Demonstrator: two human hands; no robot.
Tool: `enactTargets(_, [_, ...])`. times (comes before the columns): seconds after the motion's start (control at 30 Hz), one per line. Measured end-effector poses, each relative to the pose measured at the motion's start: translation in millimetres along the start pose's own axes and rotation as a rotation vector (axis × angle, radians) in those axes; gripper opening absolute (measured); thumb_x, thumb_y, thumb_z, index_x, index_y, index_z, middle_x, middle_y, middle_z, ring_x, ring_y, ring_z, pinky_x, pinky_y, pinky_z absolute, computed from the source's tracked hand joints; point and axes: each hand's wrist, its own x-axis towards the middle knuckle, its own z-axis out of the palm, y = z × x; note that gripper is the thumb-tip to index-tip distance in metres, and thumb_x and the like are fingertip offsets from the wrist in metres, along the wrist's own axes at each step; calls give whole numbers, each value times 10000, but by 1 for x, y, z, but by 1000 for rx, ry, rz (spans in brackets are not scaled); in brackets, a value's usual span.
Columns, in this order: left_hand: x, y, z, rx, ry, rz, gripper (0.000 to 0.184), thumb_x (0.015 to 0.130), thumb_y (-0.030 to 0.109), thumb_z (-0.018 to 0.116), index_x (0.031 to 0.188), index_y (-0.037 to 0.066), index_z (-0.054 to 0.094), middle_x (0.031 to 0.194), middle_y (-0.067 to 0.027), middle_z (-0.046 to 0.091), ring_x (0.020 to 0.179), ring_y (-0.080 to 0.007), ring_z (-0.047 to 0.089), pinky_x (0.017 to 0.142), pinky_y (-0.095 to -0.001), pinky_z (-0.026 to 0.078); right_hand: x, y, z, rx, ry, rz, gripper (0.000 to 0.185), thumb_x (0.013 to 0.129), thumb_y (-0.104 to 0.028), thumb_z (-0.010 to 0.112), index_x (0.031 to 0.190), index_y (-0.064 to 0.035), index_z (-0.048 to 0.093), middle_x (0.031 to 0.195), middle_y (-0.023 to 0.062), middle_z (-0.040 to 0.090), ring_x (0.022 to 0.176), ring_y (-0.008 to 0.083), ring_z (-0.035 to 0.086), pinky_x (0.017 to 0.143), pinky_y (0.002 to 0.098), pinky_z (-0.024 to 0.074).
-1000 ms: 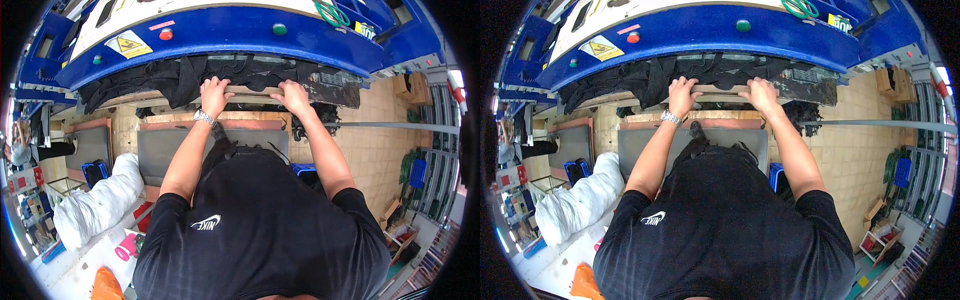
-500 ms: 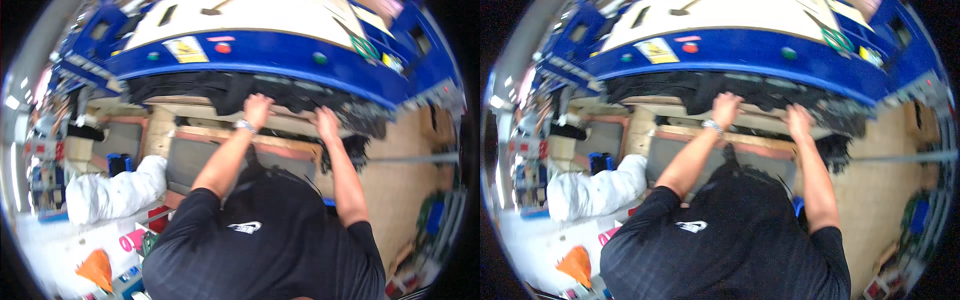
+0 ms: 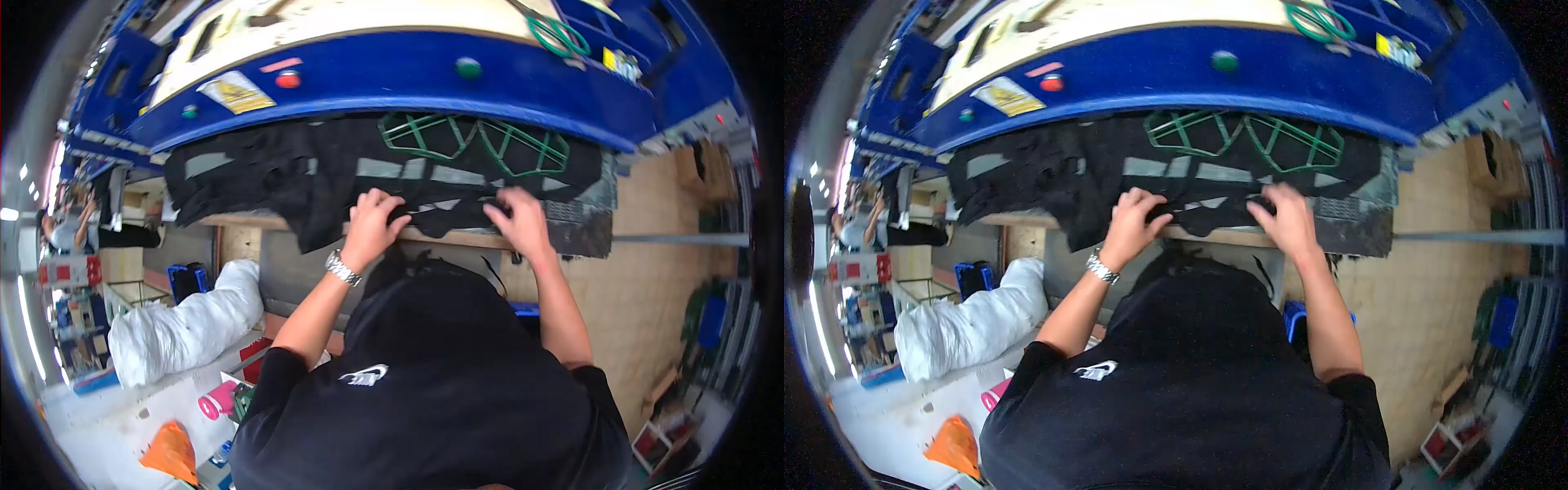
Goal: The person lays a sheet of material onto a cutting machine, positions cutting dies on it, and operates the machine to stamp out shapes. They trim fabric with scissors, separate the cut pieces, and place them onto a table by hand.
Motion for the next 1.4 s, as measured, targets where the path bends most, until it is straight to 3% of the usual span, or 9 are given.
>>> enactTargets(0.1, [30,34,28,-553,-159,-91,259,959,179,733,1194,71,724,1132,-84,705,1070,-255,692,895,-392,561,30,37,-6,-199,394,-96,712,785,-410,836,1338,-20,616,1377,202,586,1294,394,540,1066,461,479])
enactTargets(0.27, [61,72,115,-1283,-513,-642,460,1089,161,531,1507,-2,434,1387,-166,624,1253,-255,635,998,-373,564,50,53,17,-410,115,-89,1008,674,-472,894,1494,-48,489,1466,251,503,1349,423,497,1105,512,442])
enactTargets(0.47, [56,100,122,-1485,-370,-993,430,1086,129,498,1460,-45,375,1361,-238,608,1261,-319,631,1029,-424,562,31,54,-25,54,-67,-125,911,666,-338,875,1436,11,537,1265,237,629,1206,419,602,1062,454,491])
enactTargets(0.63, [63,128,139,-1384,-328,-996,489,1063,207,593,1442,-25,388,1330,-219,633,1193,-323,678,979,-416,584,17,102,-103,631,-60,93,882,801,-172,870,1538,30,431,1431,143,609,1247,196,594,1103,360,456])
enactTargets(0.7, [67,129,150,-1402,-316,-1041,316,1039,231,648,1247,15,547,1102,-140,713,1018,-250,731,881,-363,601,3,113,-115,564,-2,82,891,761,-170,864,1529,13,451,1392,159,630,1241,240,618,1094,368,461])
enactTargets(0.8, [69,126,164,-1330,-313,-1009,275,989,209,728,794,119,557,684,35,580,668,-78,579,672,-260,509,-12,130,-109,-43,47,54,922,694,-173,850,1520,-16,470,1342,180,636,1240,326,616,1080,398,466])
enactTargets(1.17, [54,143,119,-1492,-258,-407,251,938,3,722,1120,68,563,815,99,548,733,13,458,630,-189,351,-15,154,-80,-298,11,176,927,677,-201,875,1512,-63,498,1527,198,498,1424,378,467,1179,416,383])
enactTargets(1.33, [38,127,46,-1105,-586,-104,366,898,21,774,1216,25,593,892,52,634,903,-24,603,775,-230,496,18,43,-101,449,-340,-451,935,674,-285,943,1468,-7,534,1473,175,575,1419,291,505,1185,394,376])
enactTargets(1.4, [32,116,22,-883,-412,85,307,878,34,790,1124,23,606,955,-16,659,951,-83,641,814,-263,514,24,5,-82,456,-464,-528,668,711,-247,915,1282,-16,657,1133,165,740,1107,285,708,973,378,526])
